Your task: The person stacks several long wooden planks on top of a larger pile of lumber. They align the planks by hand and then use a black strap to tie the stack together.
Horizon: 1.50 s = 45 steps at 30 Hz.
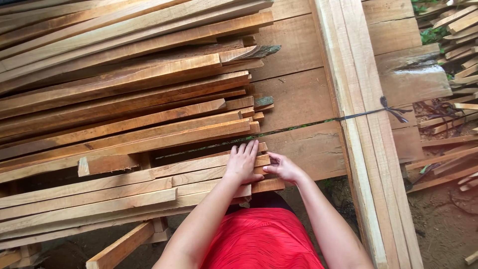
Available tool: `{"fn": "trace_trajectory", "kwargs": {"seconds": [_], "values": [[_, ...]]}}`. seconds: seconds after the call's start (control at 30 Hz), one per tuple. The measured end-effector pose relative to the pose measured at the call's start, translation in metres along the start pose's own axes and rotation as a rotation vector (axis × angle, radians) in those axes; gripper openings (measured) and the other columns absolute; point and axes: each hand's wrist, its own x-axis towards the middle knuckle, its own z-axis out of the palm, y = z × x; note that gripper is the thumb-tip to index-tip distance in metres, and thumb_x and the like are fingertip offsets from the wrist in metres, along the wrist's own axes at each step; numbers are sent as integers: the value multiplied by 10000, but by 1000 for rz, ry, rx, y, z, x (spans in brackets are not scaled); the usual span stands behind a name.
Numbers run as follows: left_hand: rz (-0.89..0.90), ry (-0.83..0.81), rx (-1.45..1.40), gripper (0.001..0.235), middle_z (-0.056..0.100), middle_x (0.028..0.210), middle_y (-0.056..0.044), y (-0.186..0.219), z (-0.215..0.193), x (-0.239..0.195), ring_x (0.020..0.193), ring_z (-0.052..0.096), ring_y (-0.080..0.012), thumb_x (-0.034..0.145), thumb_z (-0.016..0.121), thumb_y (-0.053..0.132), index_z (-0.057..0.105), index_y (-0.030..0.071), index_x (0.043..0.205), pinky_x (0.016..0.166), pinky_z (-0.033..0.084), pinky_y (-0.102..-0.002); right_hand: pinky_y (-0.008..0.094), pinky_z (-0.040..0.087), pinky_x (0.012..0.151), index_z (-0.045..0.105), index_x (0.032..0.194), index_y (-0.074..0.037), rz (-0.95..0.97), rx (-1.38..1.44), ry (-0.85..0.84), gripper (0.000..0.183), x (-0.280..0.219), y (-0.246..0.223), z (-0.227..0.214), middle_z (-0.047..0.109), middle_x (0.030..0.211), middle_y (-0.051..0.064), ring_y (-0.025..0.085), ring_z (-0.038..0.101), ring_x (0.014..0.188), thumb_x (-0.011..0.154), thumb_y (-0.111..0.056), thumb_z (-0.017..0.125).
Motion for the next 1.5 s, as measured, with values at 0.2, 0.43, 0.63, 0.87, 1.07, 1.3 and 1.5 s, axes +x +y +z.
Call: {"fn": "trace_trajectory", "kwargs": {"seconds": [0.2,0.43,0.63,0.87,1.07,1.3,1.5], "values": [[-4,22,-30,1315,406,1532,-137,-5,9,2,1349,429,-307,588,865,686,262,36,1559,1105,324,-489,414,482,1065,497,1509,10,-11,383,242,705,20,2,-13,641,1394,205,302,610,1251,986,-463,478],[5,50,-32,1282,457,1531,-110,-6,10,0,1331,474,-283,588,860,676,319,45,1564,1090,359,-471,402,296,1222,477,1495,-37,-41,142,432,815,86,-4,28,488,1550,153,264,425,1462,1017,-691,390],[16,58,-34,1314,424,1537,-125,-5,10,-2,1353,440,-307,580,863,696,282,42,1560,1100,340,-479,408,529,969,586,1395,-108,8,26,292,584,11,-6,-6,661,1334,123,258,650,1112,961,-499,577],[38,61,-59,1281,385,1572,-142,-8,14,0,1391,404,-322,654,802,727,256,12,1566,1120,321,-491,308,532,865,638,1297,-112,166,-24,173,468,-62,47,9,721,1184,17,105,656,1003,973,-449,611],[53,78,-83,1155,376,1597,-142,-11,20,3,1402,408,-322,762,744,664,250,24,1588,1120,324,-497,320,540,874,642,1206,-26,40,-62,169,475,-45,48,20,744,1083,95,137,664,965,942,-419,684],[-6,-23,-49,1213,335,1611,-131,-5,8,1,1418,380,-310,745,760,675,176,43,1600,1140,296,-485,342,456,1045,608,1371,24,97,147,195,845,-4,48,3,686,1312,168,204,637,1194,977,-695,401],[-27,-23,-39,1205,341,1615,-107,-2,10,-2,1425,382,-302,737,758,666,177,74,1611,1152,289,-482,348,477,1044,537,1449,-10,199,370,124,1040,11,9,18,660,1385,138,221,650,1217,904,-828,200]]}}
